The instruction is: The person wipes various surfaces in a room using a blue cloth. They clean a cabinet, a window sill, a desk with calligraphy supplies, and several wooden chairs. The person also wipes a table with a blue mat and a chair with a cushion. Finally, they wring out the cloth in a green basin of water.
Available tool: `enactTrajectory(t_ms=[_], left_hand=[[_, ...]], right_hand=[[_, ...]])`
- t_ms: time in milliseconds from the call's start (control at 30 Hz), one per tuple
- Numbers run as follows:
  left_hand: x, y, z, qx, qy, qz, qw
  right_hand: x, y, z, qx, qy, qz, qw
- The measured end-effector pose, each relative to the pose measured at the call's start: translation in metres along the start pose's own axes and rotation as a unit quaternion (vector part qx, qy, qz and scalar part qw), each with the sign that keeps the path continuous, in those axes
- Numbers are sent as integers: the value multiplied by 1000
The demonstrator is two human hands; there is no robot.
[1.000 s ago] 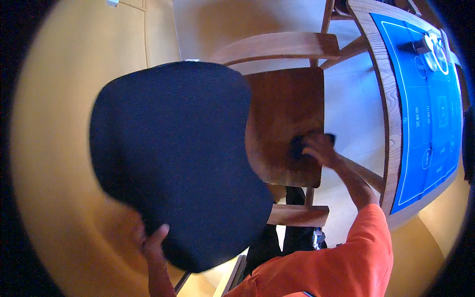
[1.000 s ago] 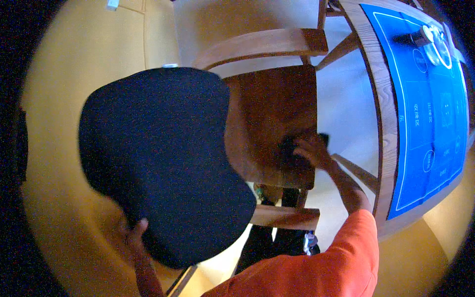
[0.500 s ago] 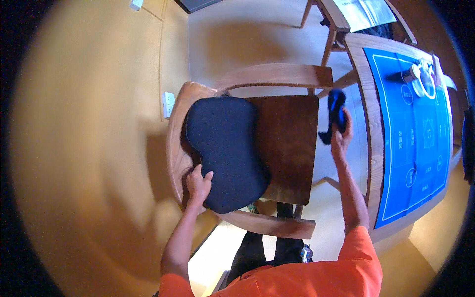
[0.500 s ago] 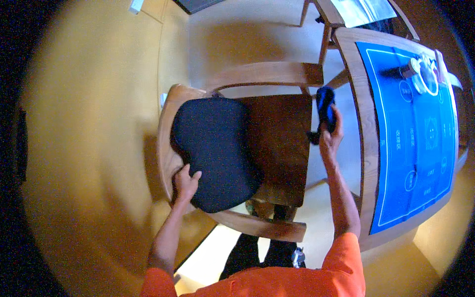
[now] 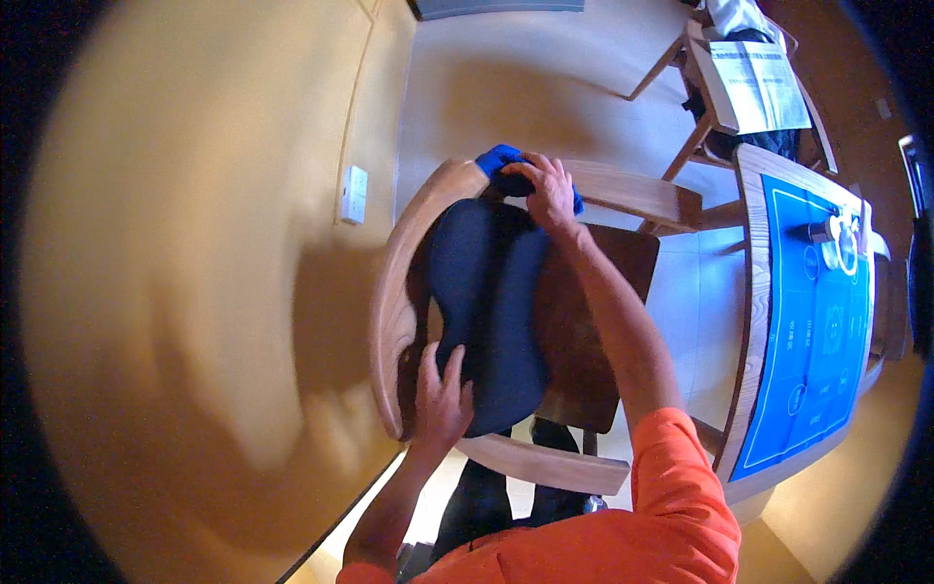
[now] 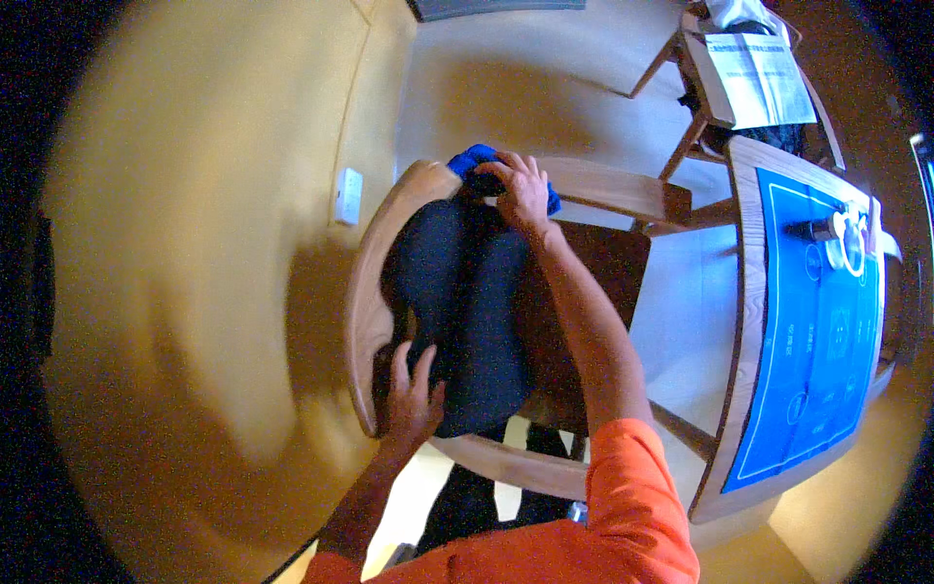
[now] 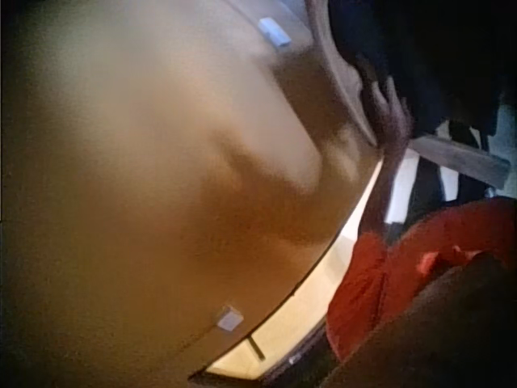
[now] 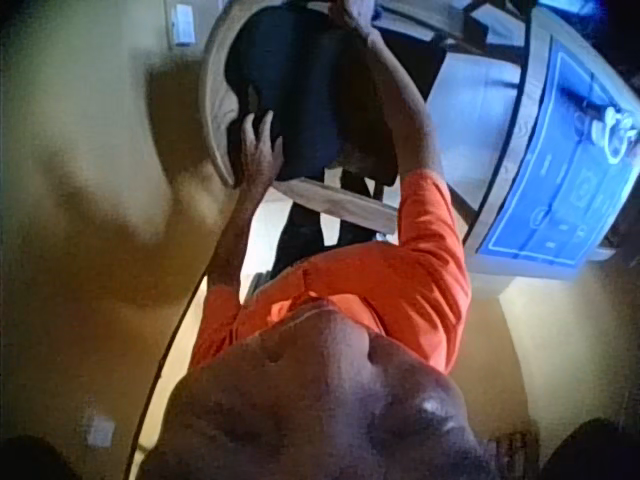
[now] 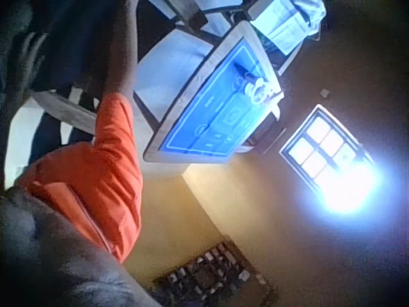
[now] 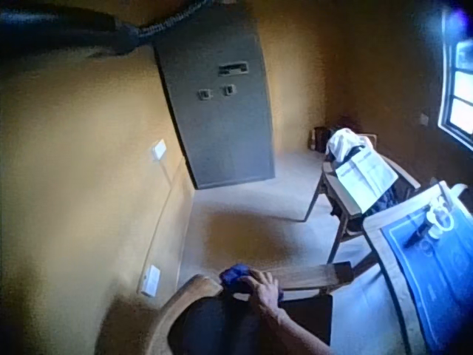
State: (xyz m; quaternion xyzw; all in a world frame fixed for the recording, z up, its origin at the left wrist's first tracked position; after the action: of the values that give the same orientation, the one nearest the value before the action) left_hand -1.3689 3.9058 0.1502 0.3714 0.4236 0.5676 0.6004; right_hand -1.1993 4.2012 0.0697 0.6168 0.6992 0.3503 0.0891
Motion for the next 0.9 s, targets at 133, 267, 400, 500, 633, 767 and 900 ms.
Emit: enactTrajectory(t_ms=[133,267,400,500,633,767,900], left_hand=[[1,22,4,29,-75,44,996],[-18,57,-17,72,-63,196,976],[-47,55,-47,-63,112,222,967],[-66,39,-52,-269,192,200,922],[-71,-1,-56,-484,392,192,758],[-94,-14,-75,-768,451,250,381],[-135,-20,-103,-729,442,296,430]], right_hand=[[30,20,42,193,4,-118,974],[57,50,-20,411,-201,-22,889],[105,39,-92,304,-128,-141,934],[116,-1,-128,-66,43,-278,957],[30,-80,-210,-98,328,-260,903],[-117,-98,-304,-8,306,-402,863],[-130,-97,-329,-33,360,-595,717]])
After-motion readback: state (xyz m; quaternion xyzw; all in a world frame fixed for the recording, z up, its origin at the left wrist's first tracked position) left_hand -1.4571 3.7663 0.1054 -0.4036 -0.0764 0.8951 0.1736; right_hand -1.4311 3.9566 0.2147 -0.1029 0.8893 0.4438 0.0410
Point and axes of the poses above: each hand's wrist, its own x-axis towards the middle knuckle, its own y-axis out of the back of the hand, z = x × y, the point moved 1 cm from there along x, towards the middle knuckle, and after that the axes turned 7 degrees about x, right-handed, at the moved point
